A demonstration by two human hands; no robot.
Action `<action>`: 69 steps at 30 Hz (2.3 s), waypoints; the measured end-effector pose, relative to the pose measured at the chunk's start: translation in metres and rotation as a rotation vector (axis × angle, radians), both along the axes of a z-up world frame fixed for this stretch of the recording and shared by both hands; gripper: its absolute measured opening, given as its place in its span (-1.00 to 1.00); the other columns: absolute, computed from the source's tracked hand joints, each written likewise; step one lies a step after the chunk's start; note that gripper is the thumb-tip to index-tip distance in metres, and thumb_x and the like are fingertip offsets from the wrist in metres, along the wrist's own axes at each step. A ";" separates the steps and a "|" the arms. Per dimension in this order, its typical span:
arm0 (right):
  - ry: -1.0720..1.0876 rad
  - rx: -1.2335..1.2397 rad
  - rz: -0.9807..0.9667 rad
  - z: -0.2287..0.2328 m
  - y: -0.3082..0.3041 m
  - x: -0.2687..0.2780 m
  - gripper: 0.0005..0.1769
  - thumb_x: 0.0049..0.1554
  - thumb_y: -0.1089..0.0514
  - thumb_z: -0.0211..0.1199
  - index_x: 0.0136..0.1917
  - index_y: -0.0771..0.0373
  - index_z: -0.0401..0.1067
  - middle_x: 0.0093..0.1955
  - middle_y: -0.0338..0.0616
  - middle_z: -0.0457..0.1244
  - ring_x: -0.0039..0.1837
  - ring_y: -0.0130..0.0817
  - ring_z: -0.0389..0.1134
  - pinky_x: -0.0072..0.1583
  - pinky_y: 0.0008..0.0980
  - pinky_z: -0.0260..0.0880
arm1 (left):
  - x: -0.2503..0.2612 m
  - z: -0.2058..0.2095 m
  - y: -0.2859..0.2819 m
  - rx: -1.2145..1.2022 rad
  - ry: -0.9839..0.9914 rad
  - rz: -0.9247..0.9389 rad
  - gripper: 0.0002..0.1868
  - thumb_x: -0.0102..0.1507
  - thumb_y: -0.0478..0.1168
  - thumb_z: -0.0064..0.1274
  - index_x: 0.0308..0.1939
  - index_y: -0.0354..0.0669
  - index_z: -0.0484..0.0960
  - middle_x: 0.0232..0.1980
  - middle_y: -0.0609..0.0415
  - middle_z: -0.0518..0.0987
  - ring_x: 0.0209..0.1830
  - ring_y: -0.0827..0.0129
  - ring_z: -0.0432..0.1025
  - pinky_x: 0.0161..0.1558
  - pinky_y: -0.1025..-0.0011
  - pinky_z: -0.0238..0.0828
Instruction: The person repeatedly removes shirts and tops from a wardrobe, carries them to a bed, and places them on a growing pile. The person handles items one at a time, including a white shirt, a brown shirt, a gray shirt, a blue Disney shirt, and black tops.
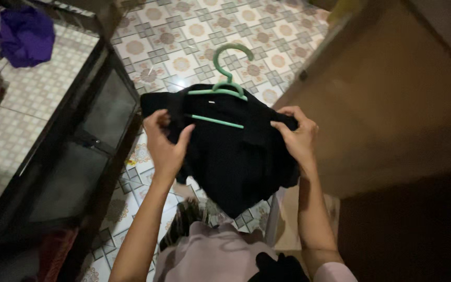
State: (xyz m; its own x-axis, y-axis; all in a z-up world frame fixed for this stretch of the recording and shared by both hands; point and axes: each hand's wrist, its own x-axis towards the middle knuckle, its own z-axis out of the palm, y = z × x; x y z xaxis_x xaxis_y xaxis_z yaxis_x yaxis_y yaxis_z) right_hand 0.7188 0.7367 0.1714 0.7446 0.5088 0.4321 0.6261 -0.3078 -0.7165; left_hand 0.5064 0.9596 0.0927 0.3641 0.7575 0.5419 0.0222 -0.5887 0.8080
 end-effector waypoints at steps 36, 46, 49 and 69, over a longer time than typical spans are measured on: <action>0.204 0.311 0.104 -0.016 0.503 0.671 -0.85 0.11 0.38 0.44 -0.04 0.35 0.53 -0.12 -0.34 0.35 -0.07 -0.58 0.31 0.03 -0.55 0.32 | 0.544 0.056 0.580 0.081 0.180 0.035 -0.51 0.34 -0.26 0.23 0.33 -0.20 0.45 0.49 -0.16 0.32 0.49 -0.04 0.26 0.33 0.15 0.34; 0.216 0.237 0.198 -0.046 0.689 0.828 -0.81 0.03 0.42 0.44 -0.06 0.34 0.54 -0.15 -0.29 0.36 -0.12 -0.57 0.34 -0.02 -0.53 0.35 | 0.679 0.037 0.756 0.115 0.256 0.068 -0.35 0.30 -0.20 0.30 0.43 -0.16 0.39 0.61 -0.15 0.20 0.61 -0.12 0.12 0.51 0.06 0.11; 0.155 0.136 0.161 -0.046 0.733 0.863 -0.80 -0.01 0.42 0.46 -0.08 0.35 0.56 -0.19 -0.26 0.37 -0.16 -0.55 0.34 -0.06 -0.53 0.34 | 0.729 0.044 0.816 0.160 0.210 -0.073 -0.30 0.23 -0.13 0.32 0.39 -0.17 0.39 0.57 -0.16 0.23 0.58 -0.11 0.14 0.51 0.07 0.08; 0.197 0.146 0.066 -0.056 0.956 1.254 -0.81 0.00 0.38 0.46 -0.08 0.32 0.55 -0.17 -0.26 0.37 -0.12 -0.55 0.33 -0.03 -0.52 0.33 | 1.184 0.025 1.068 -0.087 0.310 -0.459 -0.83 0.27 -0.23 0.18 -0.19 -0.29 0.67 -0.23 -0.03 0.64 -0.24 0.19 0.53 -0.15 0.36 0.42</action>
